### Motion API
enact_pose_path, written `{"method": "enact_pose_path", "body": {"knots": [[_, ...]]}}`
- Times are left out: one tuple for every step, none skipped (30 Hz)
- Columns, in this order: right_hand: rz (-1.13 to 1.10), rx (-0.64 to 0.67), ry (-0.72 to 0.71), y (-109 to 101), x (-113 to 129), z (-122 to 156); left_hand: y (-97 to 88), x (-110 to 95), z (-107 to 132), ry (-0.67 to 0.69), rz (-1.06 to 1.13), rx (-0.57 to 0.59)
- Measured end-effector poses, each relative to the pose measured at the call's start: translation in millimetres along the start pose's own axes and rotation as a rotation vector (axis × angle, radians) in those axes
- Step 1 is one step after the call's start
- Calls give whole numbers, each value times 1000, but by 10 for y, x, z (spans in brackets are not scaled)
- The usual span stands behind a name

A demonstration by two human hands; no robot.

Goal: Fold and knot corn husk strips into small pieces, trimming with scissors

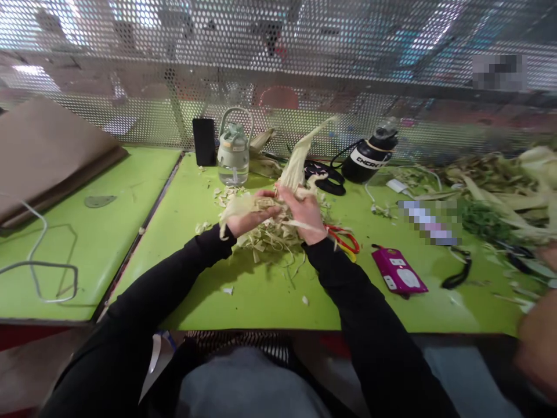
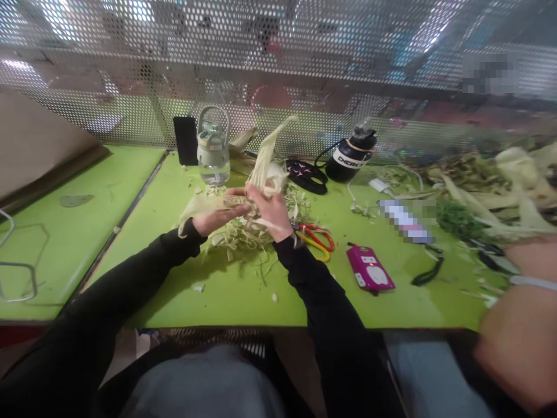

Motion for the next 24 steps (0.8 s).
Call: {"method": "enact_pose_path", "body": {"knots": [[-7, -21, -4, -21, 3, 2, 0, 3, 3, 3, 48, 4], [-15, -37, -11, -40, -1, -2, -2, 6, 8, 5, 129, 8], [-23, -49, -18, -56, -14, -9, -16, 19, 14, -4, 226, -3], [-37, -54, -28, -67, -33, -20, -39, 54, 22, -30, 340, -32], [-55, -47, -44, -65, -51, -35, -63, 103, 31, -65, 452, -74], [-72, -30, -63, -54, -67, -52, -84, 156, 39, -105, 543, -119], [-87, -8, -85, -38, -77, -68, -95, 205, 43, -139, 613, -156], [-98, 15, -106, -19, -79, -82, -100, 241, 39, -163, 662, -181], [-102, 36, -125, -5, -74, -93, -103, 264, 29, -176, 694, -197], [-95, 50, -139, 4, -62, -98, -102, 280, 15, -182, 717, -203], [-82, 56, -146, 5, -46, -99, -98, 293, 1, -186, 734, -204], [-72, 59, -150, 3, -25, -95, -93, 309, -10, -194, 756, -205], [-50, 66, -164, 6, 13, -88, -87, 323, -17, -202, 775, -206], [-12, 80, -193, 17, 69, -75, -82, 335, -22, -209, 790, -205], [34, 98, -235, 37, 135, -58, -77, 342, -26, -215, 801, -201], [69, 114, -275, 57, 192, -40, -77, 347, -28, -219, 806, -198], [84, 123, -305, 73, 227, -26, -82, 349, -29, -222, 809, -198], [77, 121, -319, 78, 238, -19, -90, 352, -30, -224, 812, -198], [47, 106, -316, 70, 225, -20, -101, 357, -30, -226, 816, -198], [3, 83, -297, 53, 193, -28, -110, 360, -31, -227, 818, -195], [-42, 58, -274, 35, 156, -38, -116, 362, -33, -225, 814, -185], [-83, 34, -253, 19, 125, -47, -120, 358, -37, -218, 804, -170], [-119, 15, -234, 5, 101, -55, -125, 351, -42, -206, 785, -154], [-155, 1, -211, -6, 80, -61, -138, 340, -46, -184, 756, -146]]}}
Point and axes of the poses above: each hand's wrist, its own z-axis away from the middle knuckle, its own y-axis out of the palm, x = y × z, the point moved 10 cm from there along -z, towards the middle knuckle, and after that the axes turned 10 degrees about x, right-handed, at the moved point
